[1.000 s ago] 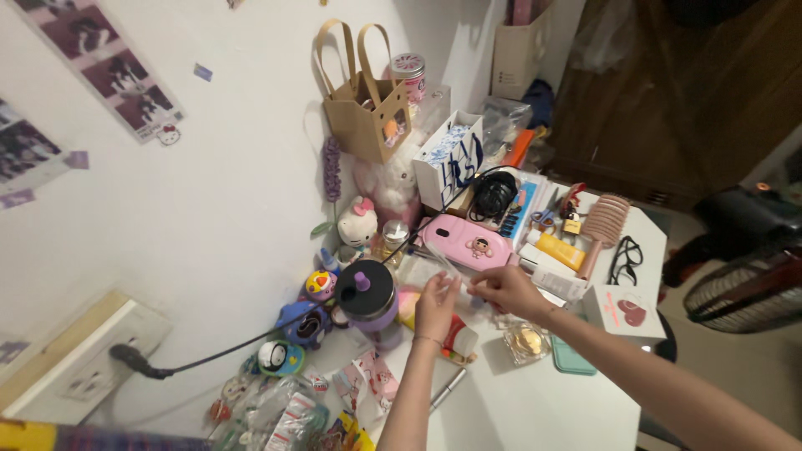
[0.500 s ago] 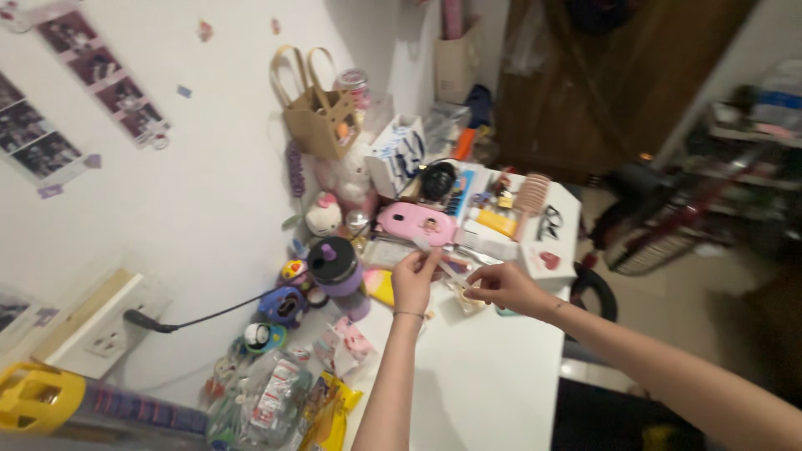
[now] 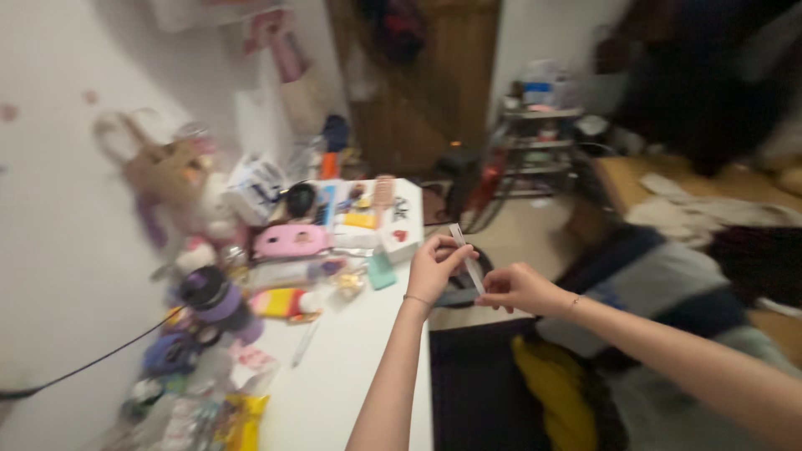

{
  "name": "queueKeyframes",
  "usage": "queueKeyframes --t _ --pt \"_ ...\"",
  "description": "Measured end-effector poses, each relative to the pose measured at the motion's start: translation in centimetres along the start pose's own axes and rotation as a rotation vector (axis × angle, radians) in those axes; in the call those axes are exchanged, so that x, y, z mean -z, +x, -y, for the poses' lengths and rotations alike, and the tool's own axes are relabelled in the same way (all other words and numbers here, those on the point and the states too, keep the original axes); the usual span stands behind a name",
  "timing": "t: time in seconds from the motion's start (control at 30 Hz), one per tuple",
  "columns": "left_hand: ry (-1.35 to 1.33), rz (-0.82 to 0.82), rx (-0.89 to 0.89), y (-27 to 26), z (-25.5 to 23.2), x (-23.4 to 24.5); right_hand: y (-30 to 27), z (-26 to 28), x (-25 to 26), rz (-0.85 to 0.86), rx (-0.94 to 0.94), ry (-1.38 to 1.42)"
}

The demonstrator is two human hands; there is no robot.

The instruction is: The person gathers items from a cluttered desk, including a pencil case, a notebook, a phone, and glasses, and places them into a black backpack on the bed. They zip the backpack closed and arrange it on the bed.

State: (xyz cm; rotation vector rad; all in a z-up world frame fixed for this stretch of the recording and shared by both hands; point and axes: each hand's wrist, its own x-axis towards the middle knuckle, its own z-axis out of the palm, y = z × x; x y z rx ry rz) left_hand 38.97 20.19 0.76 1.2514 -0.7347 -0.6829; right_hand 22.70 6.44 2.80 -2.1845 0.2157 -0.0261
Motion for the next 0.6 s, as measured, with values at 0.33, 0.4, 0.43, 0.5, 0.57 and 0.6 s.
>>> queueKeyframes --t 0.33,0.4,0.43,0.5,0.57,0.6 --pt "0.044 0.258 -0.058 1.1 2.5 -23.0 -19.1 -9.2 9.3 -0.236 -0.118 0.064" --pt "0.038 0.333 -0.095 1.6 2.8 -27.3 -22.2 -10.5 11.0 -0.273 -0.219 0.185" --pt "0.032 0.372 -0.116 1.8 3.0 -29.9 -24.1 -11.2 12.1 -0.315 -0.249 0.241" --pt "0.136 0.404 -0.119 2.3 3.5 -34.7 -28.0 -12.6 14.5 -0.443 -0.238 0.301" --pt "0.198 0.457 -0.149 2.5 4.4 -39.9 -31.6 -13.9 17.4 -0.611 -0.154 0.297" --pt "0.209 0.493 -0.178 2.7 4.9 -42.7 -33.3 -14.5 18.9 -0.661 -0.139 0.293"
